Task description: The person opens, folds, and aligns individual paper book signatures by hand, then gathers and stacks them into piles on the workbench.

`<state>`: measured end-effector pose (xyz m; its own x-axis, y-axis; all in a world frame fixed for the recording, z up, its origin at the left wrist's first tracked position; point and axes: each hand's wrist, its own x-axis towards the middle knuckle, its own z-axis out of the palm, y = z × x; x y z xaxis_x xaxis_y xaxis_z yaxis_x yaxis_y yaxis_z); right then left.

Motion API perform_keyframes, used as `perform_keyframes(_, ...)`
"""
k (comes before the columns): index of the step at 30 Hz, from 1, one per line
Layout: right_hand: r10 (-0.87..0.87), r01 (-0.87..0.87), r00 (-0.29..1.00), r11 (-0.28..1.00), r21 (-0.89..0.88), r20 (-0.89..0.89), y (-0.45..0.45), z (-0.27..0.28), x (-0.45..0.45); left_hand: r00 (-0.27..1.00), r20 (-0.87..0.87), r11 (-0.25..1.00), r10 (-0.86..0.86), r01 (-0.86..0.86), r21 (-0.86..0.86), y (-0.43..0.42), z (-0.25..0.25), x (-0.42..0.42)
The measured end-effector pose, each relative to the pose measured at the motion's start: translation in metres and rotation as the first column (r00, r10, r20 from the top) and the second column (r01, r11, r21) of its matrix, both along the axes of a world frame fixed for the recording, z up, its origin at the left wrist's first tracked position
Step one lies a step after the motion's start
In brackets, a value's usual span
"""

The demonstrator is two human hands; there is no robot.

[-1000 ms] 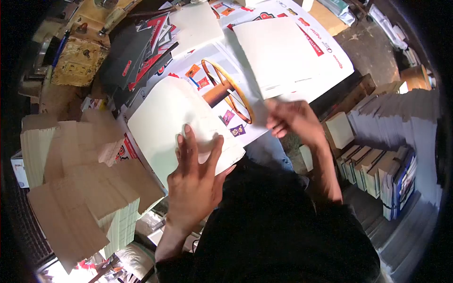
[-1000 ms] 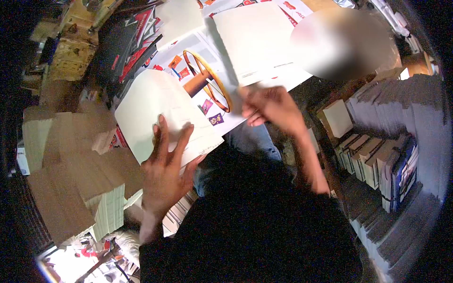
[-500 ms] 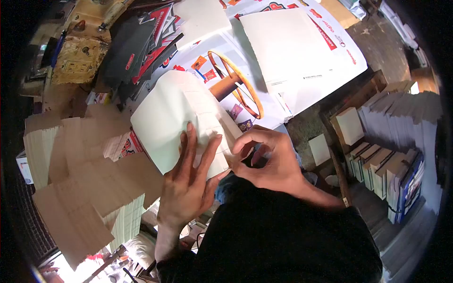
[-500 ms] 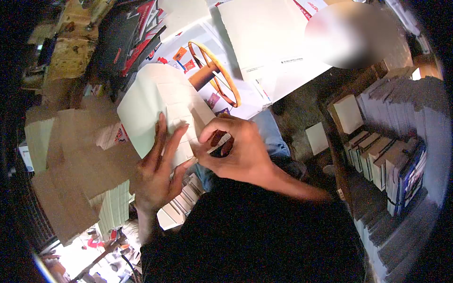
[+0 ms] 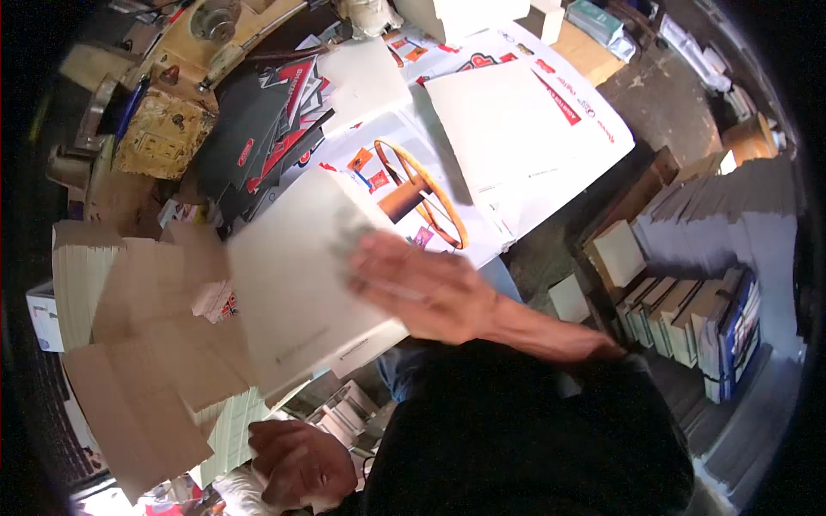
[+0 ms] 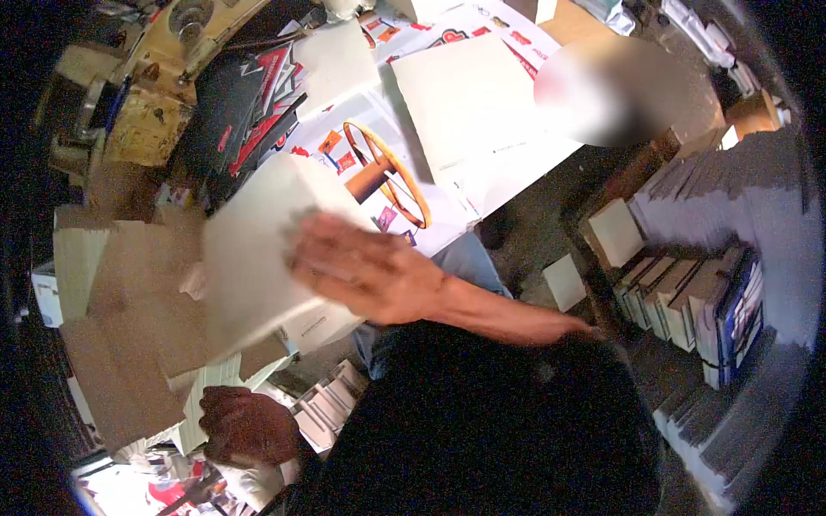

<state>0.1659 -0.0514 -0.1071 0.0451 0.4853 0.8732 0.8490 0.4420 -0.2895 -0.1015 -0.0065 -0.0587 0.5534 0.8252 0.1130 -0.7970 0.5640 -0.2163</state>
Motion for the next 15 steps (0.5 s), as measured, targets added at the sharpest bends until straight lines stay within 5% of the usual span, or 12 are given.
perform_keyframes(1,0.090,-0.087,0.967,0.996,0.024,-0.237,-0.006,0.000,0.009,0.686,-0.544,0.844,0.483,-0.200,0.497,0.010,-0.003,0.003)
perform_keyframes(2,-0.109,0.130,0.907,0.991,0.025,-0.407,-0.008,0.003,0.008,0.204,-0.481,0.417,0.853,0.289,0.862,0.009,-0.004,0.006)
perform_keyframes(3,-0.269,0.318,0.761,0.948,-0.022,-0.590,-0.011,0.006,0.007,-0.138,0.173,-0.032,0.975,0.686,0.727,0.008,0.020,0.040)
perform_keyframes(4,-0.352,0.442,0.569,0.893,-0.085,-0.743,-0.013,0.010,0.006,-0.037,0.162,-0.080,0.986,0.749,0.658,0.013,0.024,0.062)
perform_keyframes(6,0.136,0.403,0.089,0.901,0.161,-0.987,-0.004,0.005,0.025,0.030,0.052,-0.051,0.998,0.882,0.469,0.013,0.020,0.081)
perform_keyframes(9,-0.218,0.051,-0.051,0.974,-0.220,-0.975,-0.023,-0.024,0.057,0.112,0.046,-0.120,0.993,0.953,0.279,0.009,0.021,0.109)
perform_keyframes(10,-0.257,-0.137,-0.195,0.963,-0.233,-0.946,-0.025,-0.020,0.061,0.136,0.036,-0.141,0.990,0.974,0.176,0.006,0.022,0.114)
perform_keyframes(15,-0.500,-0.247,-0.140,0.853,-0.459,-0.855,-0.036,-0.023,0.069,0.122,0.088,-0.119,0.989,0.992,-0.046,0.005,0.006,0.122)
